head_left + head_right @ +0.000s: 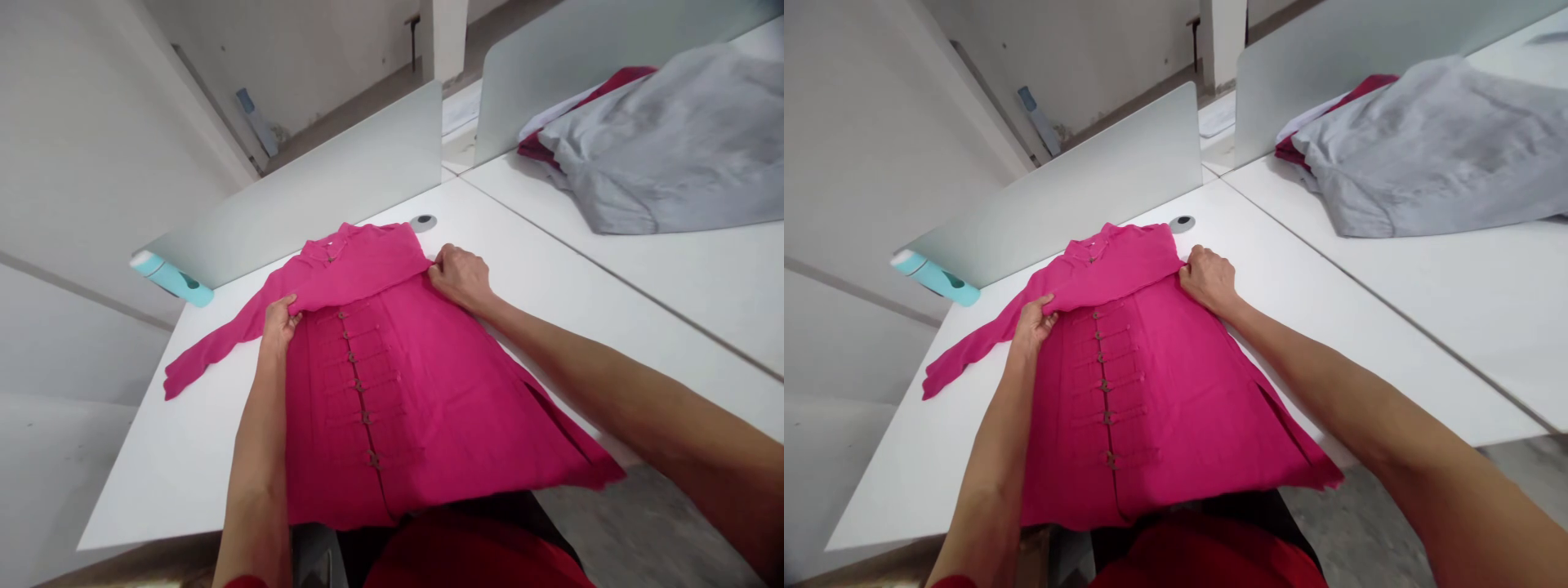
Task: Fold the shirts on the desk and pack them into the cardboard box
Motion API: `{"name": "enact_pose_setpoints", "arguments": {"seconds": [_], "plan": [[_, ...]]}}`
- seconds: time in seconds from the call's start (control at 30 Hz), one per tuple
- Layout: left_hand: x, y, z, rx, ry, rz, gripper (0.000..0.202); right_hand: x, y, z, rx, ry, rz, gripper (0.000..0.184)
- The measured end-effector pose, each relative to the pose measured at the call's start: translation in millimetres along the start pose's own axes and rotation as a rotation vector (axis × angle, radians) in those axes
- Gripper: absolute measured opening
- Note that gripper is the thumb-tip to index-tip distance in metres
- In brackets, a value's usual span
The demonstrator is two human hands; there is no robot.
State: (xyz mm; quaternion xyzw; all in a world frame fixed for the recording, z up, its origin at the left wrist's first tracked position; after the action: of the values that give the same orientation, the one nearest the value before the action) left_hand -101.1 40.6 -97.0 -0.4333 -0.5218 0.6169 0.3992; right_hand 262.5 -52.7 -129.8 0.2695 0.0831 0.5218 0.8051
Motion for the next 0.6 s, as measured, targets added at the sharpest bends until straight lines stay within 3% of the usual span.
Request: {"name": "enact_pose_setpoints", "arguments": {"seconds": [0.17,0.37,0.53,0.6], "plan": [[-3.9,12.7,6.5,0.074,-0.002,-0.013,0.016,-1.8,-2.6,2.2,0.055,-0.046,-0.01,0.037],[-3.8,13.9,17.0,0.217,0.018,-0.083,0.019,-7.5,2.7,5.4,0.097,-0.18,0.303,0.057],[2.2,10.6,18.4,0.387,0.021,-0.203,0.021,-8.8,8.8,-2.6,0.045,-0.096,0.488,0.056],[6.3,7.9,18.1,0.456,0.0,-0.258,0.019,-8.3,11.0,-6.5,0.003,-0.037,0.495,0.05]]}}
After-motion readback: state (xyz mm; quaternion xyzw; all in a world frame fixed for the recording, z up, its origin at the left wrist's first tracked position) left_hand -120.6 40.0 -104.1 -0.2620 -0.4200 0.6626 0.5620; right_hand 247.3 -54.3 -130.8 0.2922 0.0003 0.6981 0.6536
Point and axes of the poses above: each hand's wrist, its own x-axis towards the middle knuckle, its own z-axis out of the back of the hand, y = z × x, the point moved 4 cm from there along x, towards the middle knuckle, and after that the axes turned 4 degrees about -z, right-handed, at the moved point
